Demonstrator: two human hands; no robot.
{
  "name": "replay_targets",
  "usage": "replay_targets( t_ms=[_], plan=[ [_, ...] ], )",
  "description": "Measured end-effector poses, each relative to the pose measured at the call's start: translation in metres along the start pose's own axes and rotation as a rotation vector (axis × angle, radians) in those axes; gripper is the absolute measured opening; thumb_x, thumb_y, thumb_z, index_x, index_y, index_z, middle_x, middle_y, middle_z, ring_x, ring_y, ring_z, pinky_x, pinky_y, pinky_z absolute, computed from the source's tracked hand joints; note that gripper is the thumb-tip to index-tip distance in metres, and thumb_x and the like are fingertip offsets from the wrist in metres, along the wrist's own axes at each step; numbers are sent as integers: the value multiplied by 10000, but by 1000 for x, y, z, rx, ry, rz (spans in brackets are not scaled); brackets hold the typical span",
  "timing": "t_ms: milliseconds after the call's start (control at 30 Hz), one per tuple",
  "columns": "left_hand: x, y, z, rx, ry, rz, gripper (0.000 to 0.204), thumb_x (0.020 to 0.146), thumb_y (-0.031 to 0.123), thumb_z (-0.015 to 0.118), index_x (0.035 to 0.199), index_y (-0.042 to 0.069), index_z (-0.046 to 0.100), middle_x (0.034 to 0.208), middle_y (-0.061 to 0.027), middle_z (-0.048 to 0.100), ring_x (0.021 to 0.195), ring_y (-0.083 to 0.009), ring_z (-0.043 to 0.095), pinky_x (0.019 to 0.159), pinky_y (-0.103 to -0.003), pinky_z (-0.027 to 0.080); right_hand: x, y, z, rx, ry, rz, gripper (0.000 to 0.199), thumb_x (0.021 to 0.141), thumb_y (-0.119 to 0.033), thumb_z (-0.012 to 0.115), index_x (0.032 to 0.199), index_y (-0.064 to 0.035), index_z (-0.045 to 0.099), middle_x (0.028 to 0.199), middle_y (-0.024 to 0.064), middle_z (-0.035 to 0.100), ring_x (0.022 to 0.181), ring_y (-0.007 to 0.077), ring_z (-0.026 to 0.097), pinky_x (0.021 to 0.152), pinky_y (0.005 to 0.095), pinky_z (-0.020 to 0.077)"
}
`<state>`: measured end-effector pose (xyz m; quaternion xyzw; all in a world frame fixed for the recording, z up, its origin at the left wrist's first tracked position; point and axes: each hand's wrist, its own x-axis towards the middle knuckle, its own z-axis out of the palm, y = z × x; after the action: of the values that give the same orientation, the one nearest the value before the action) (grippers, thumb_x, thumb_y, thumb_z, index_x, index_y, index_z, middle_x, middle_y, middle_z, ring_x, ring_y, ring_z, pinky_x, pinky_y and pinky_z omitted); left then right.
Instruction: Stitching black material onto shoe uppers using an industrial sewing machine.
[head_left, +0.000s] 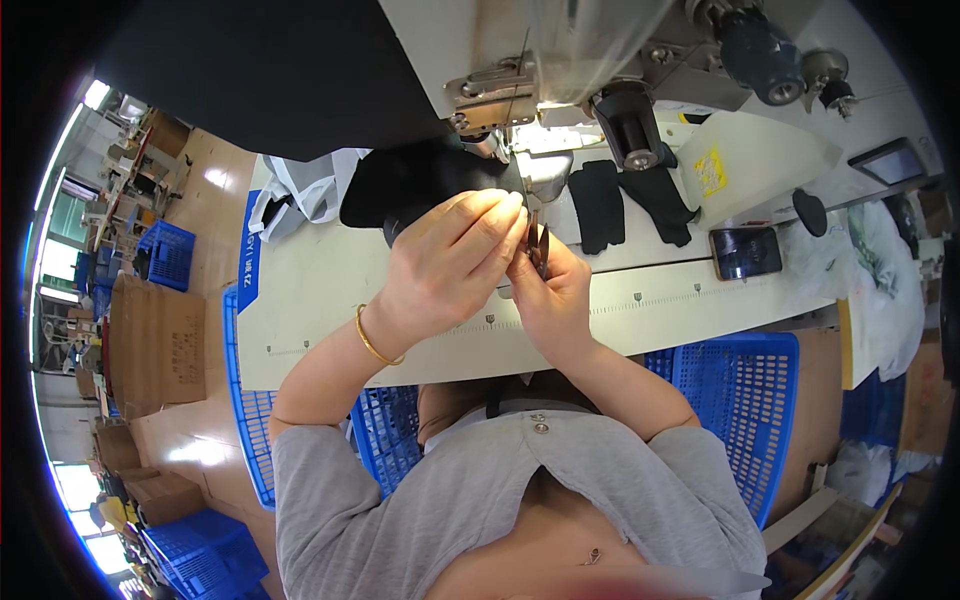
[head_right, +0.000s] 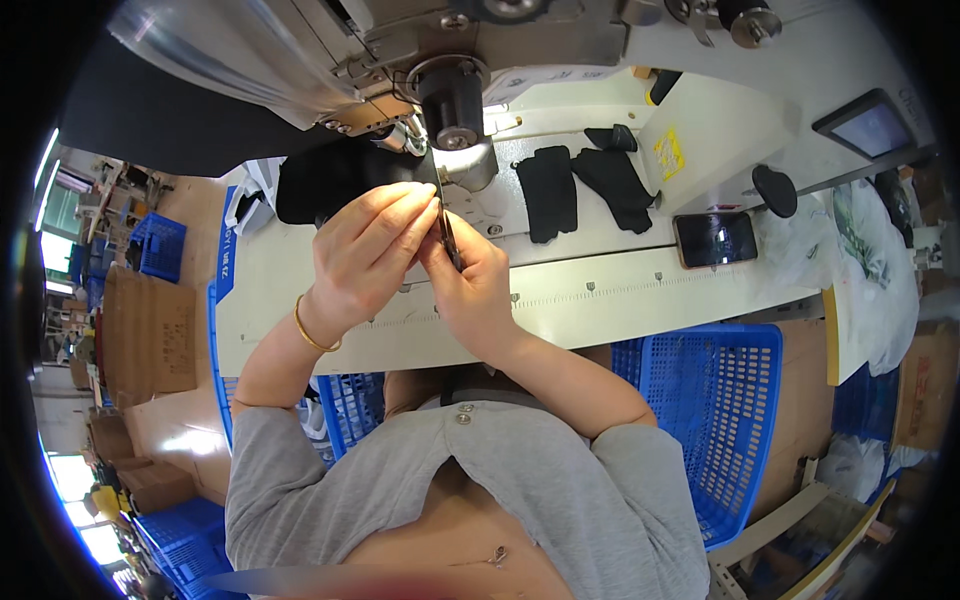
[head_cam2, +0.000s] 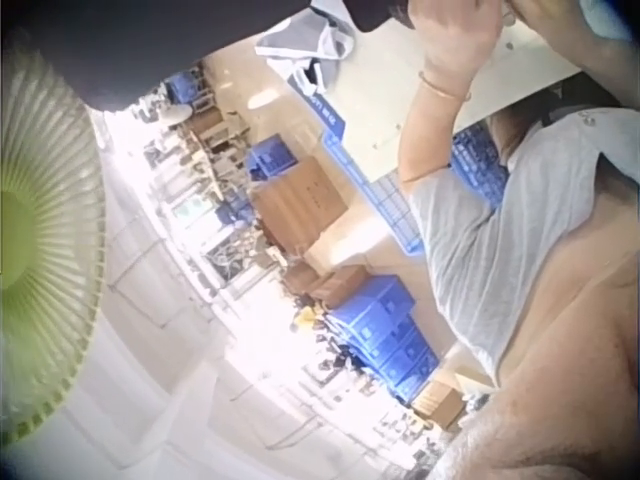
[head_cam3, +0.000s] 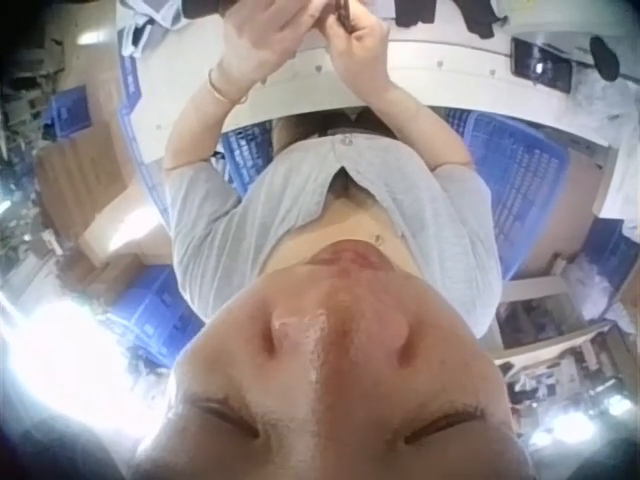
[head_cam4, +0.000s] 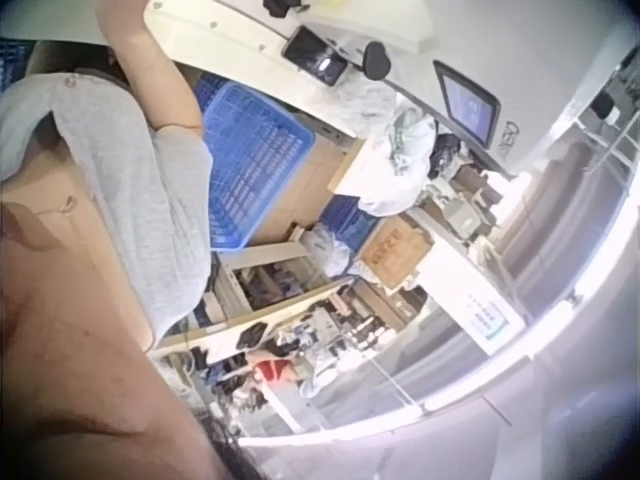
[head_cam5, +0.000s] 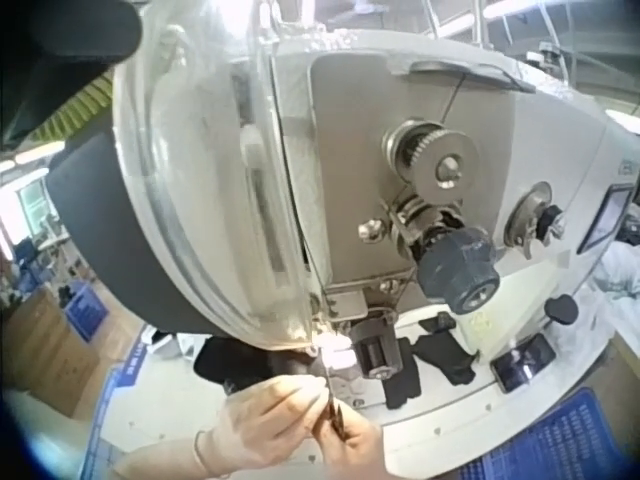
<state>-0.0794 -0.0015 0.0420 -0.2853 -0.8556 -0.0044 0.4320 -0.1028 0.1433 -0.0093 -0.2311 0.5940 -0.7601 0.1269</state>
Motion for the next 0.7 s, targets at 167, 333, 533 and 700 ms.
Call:
replay_targets(
  t_ms=[167, 333, 533, 700],
  plan=[
    [-1, -4, -3, -13, 19, 22, 314, 591, 60, 676, 884, -52, 673, 982, -116, 649, 926, -252, 663, 784, -338, 596, -1, 5, 7, 17, 50, -52, 167, 979, -103, 552, 1057, 27, 621, 772, 7, 609, 727, 43, 520, 642, 218, 449],
    [-1, -10, -8, -96, -28, 28, 313, 621, 48, 691, 916, -56, 682, 1002, -126, 675, 934, -273, 676, 764, -344, 603, 0, 1, 11, 11, 32, -38, 190, 991, -113, 549, 1087, 39, 611, 802, 21, 630, 755, 54, 548, 663, 232, 465],
    [-1, -18, -6, -104, -8, 42, 329, 602, 44, 699, 917, -52, 678, 997, -126, 675, 931, -277, 677, 736, -337, 601, 5, -2, 14, 71, 22, -61, 183, 996, -111, 537, 1064, 42, 610, 825, 40, 653, 780, 70, 577, 691, 239, 478],
    [1, -23, -3, -116, -16, 16, 341, 594, 48, 708, 921, -43, 680, 993, -122, 676, 924, -271, 676, 732, -338, 597, 11, -6, 15, 108, 24, -21, 177, 1002, -103, 516, 1042, 40, 611, 846, 42, 652, 806, 75, 584, 717, 246, 488]
  ],
)
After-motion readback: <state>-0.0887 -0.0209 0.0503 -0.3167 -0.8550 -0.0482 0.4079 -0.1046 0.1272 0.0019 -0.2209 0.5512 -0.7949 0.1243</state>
